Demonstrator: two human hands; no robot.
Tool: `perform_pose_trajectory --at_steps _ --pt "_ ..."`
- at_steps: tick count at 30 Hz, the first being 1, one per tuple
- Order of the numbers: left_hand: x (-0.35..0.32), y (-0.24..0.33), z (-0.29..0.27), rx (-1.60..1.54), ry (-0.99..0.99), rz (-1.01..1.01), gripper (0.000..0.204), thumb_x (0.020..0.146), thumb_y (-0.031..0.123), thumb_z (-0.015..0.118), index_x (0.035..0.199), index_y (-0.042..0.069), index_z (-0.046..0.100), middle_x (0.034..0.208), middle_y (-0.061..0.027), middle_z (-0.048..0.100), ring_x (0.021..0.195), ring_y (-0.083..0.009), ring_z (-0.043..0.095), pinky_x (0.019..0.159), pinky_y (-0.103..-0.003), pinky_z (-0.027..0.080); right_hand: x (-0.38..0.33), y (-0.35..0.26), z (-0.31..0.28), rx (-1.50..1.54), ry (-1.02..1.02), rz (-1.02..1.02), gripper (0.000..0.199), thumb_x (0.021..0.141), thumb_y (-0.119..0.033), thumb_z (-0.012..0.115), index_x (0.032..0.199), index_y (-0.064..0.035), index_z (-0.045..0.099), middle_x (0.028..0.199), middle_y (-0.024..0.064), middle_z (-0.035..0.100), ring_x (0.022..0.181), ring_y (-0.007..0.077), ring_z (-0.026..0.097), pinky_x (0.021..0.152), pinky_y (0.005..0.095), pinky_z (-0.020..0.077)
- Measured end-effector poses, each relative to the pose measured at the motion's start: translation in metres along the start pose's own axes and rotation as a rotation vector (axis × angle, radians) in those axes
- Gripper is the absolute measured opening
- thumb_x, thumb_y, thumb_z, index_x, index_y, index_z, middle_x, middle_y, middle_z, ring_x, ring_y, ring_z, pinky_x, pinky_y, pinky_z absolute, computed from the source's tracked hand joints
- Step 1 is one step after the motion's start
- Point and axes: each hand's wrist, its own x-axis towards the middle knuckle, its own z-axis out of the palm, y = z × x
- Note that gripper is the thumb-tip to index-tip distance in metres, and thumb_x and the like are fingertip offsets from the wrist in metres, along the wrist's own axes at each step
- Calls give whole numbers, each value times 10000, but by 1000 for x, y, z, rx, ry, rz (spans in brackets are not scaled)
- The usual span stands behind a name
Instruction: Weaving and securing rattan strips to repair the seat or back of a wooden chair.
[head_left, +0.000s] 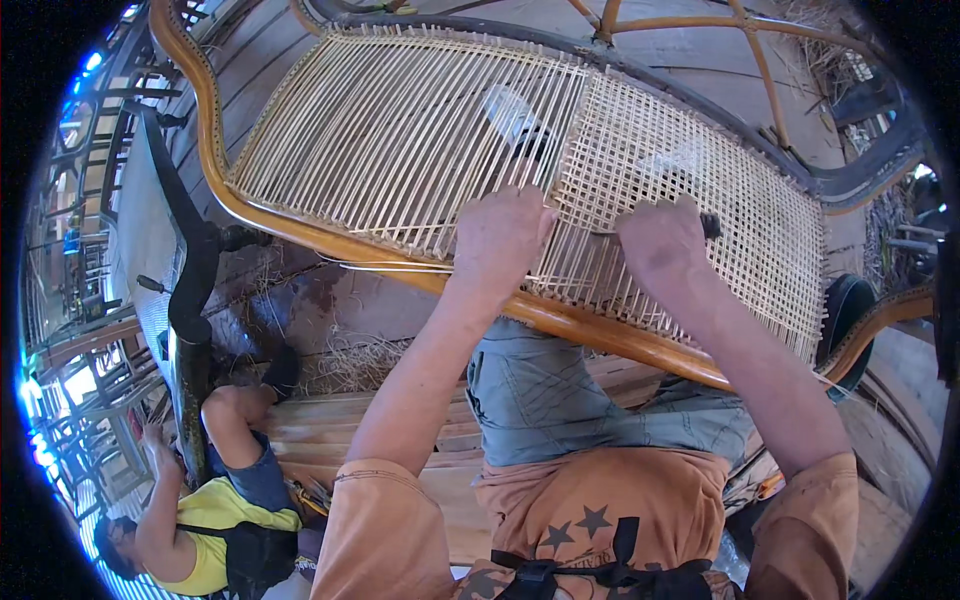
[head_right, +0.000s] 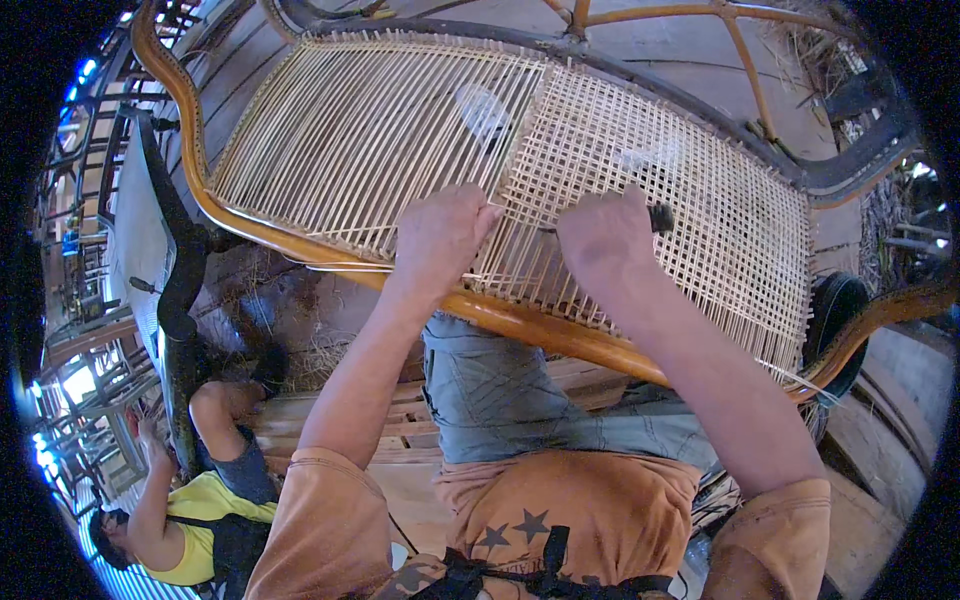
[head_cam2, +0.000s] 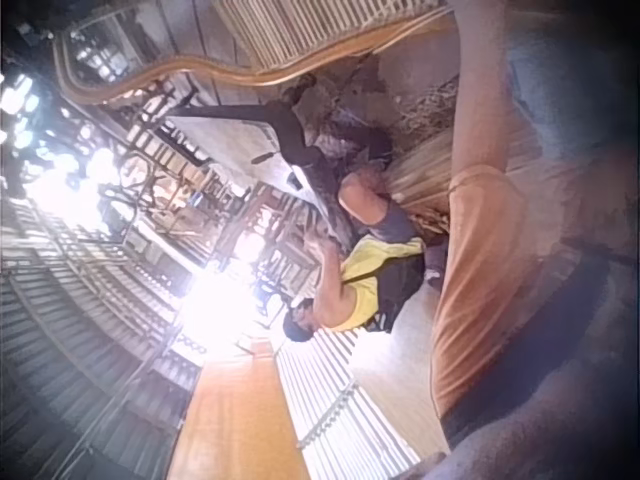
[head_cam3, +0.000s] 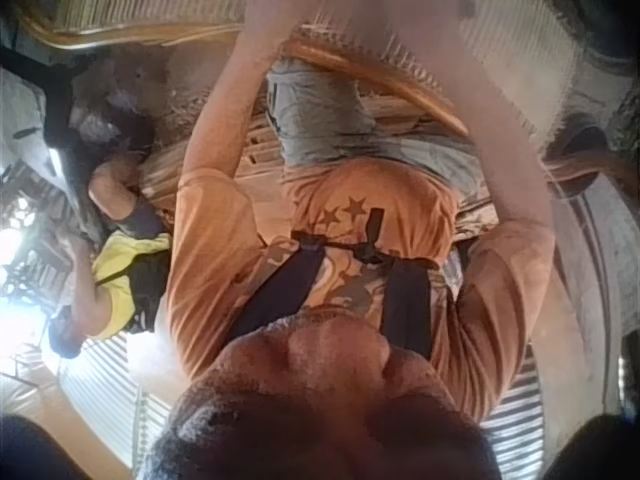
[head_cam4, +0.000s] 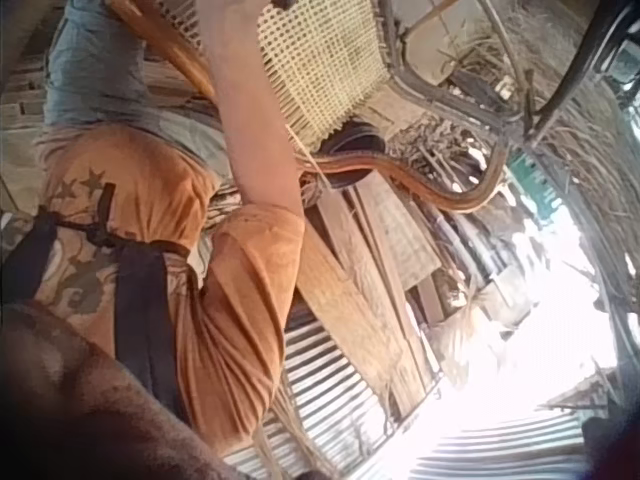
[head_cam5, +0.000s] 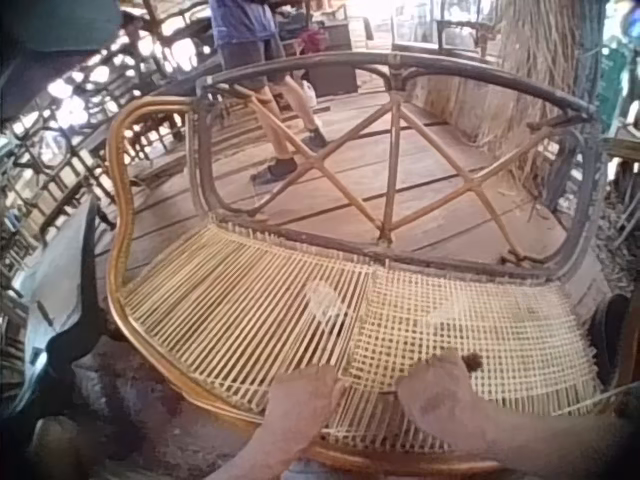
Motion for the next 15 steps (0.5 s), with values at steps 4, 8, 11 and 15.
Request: perform_pose_trajectory --at_steps 4,8,11,15 --pt "-2 -2 1 -23 6 9 272 845 328 603 768 69 573 724 -108 602 666 -310 606 587 -432 472 -14 -4 -9 86 -49 107 136 785 -111 548 834 -116 675 859 78 653 879 240 628 867 423 395" --pt "-2 -1 -1 6 -59 -14 215 843 279 605 804 69 581 720 -97 615 702 -264 630 641 -413 488 -10 -13 -13 79 -18 41 143 789 -109 545 844 -117 677 873 86 652 900 243 626 877 426 396" --pt "0 1 0 -4 -41 -3 216 845 279 604 805 67 581 721 -96 615 703 -267 629 634 -413 487 1 -10 -10 0 -62 29 148 800 -106 535 843 -118 677 873 86 655 885 253 631 873 421 397" --pt "-2 1 -2 -53 -16 -47 284 861 327 583 776 56 571 703 -135 600 661 -342 603 591 -453 467 -2 -7 -5 71 -36 43 154 807 -98 525 837 -116 675 856 90 661 851 262 642 841 398 410"
